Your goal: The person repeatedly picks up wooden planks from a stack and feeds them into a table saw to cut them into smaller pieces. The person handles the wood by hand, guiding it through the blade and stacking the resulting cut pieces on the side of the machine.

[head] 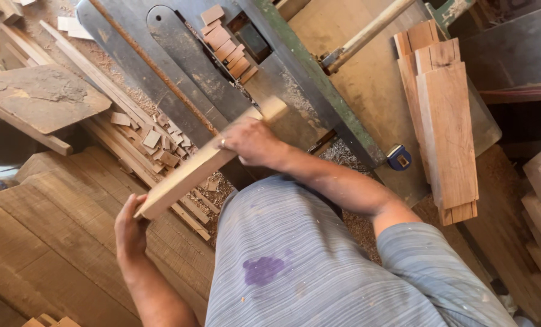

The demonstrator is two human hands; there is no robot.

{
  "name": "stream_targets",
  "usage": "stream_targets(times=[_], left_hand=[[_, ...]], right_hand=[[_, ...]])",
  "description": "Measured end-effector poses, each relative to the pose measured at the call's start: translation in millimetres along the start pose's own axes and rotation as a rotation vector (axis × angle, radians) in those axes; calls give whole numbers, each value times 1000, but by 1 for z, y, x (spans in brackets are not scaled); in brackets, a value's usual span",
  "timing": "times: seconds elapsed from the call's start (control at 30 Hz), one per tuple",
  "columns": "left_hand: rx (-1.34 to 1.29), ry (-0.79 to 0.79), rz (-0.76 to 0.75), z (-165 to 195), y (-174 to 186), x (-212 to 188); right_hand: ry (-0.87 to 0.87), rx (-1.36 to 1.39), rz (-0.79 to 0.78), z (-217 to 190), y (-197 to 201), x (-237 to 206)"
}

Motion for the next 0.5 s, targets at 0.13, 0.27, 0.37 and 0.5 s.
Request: stream_targets(times=[0.13,0.27,0.37,0.5], left_hand=[[30,-131,-230,-26,16,-10],[287,-221,14,-51,17,-8],[390,-259,144,-58,8,-11],[259,-239,87,-60,0,-17]], right_hand=[[-6,47,-211,3,9,-5],[72,-87,-31,4,8,-3],[126,-110,45,-3,0,-6],[122,-79,-59,-9,-16,-21]])
Point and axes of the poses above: each hand's wrist, its own x-axis towards the middle knuckle, its own y-axis out of the back of the hand, z = x × y, the point moved 2 cm from there along x, towards the middle knuckle, and after that the axes turned 1 degree about x, right-handed, at the moved point
